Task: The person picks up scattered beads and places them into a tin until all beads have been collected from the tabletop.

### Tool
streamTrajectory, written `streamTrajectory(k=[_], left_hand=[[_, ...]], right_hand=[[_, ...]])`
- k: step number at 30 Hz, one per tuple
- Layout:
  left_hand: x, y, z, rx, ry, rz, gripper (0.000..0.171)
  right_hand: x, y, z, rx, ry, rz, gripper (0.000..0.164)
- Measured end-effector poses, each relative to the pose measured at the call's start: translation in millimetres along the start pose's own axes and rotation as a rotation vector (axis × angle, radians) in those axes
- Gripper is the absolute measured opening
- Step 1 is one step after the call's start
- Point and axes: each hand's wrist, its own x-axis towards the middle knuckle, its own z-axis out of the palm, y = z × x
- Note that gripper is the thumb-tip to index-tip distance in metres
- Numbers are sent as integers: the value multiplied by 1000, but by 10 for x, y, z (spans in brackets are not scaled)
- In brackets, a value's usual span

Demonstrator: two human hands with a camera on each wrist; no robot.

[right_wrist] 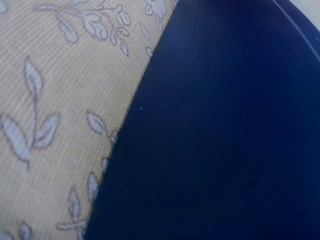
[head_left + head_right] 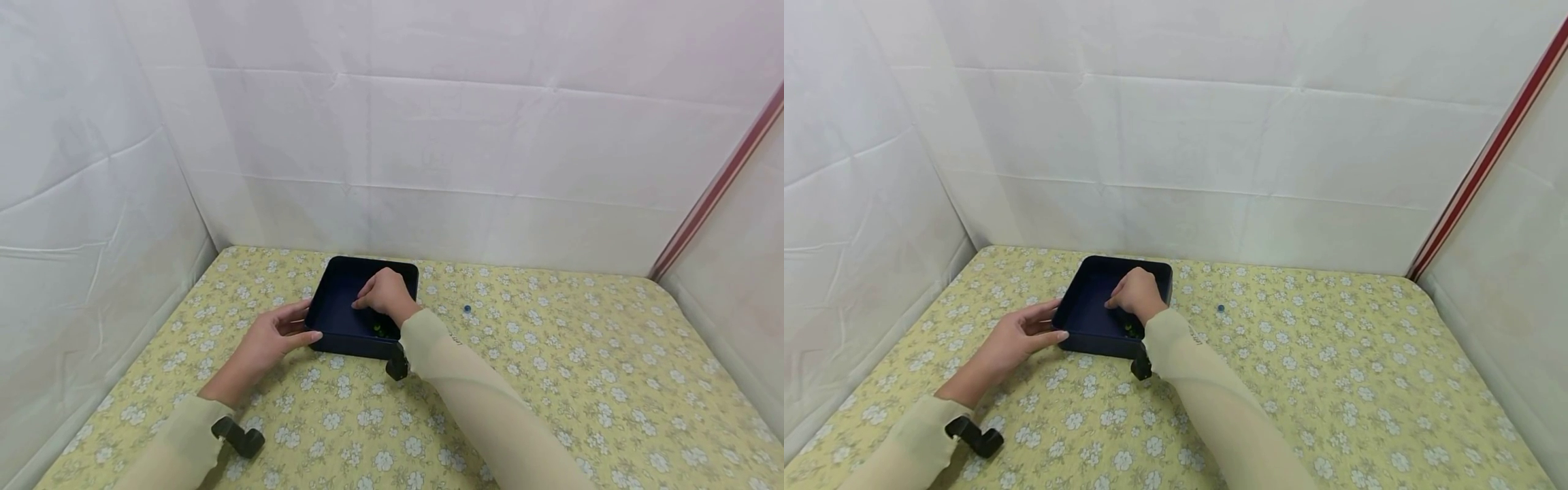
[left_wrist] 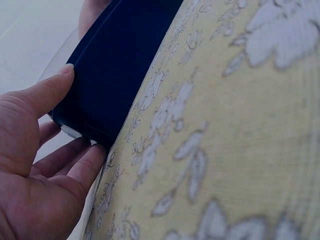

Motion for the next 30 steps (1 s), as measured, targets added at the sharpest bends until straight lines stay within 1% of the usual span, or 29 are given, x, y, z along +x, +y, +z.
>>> streamTrajectory(k=[7, 11, 21, 26, 30], left_hand=[[6, 7, 4, -7, 1, -16, 80], [9, -2, 5, -8, -4, -21, 80], [-3, 16, -17, 21, 4, -10, 79], [11, -1, -10, 15, 1, -10, 80], [9, -8, -7, 27, 4, -9, 80]], right_hand=[[3, 6, -7, -5, 9, 9, 8], [0, 11, -24, -4, 31, -2, 8], [-115, -20, -170, 42, 70, -85, 12], [-177, 39, -259, 90, 71, -143, 14], [-244, 102, -345, 129, 75, -155, 16]])
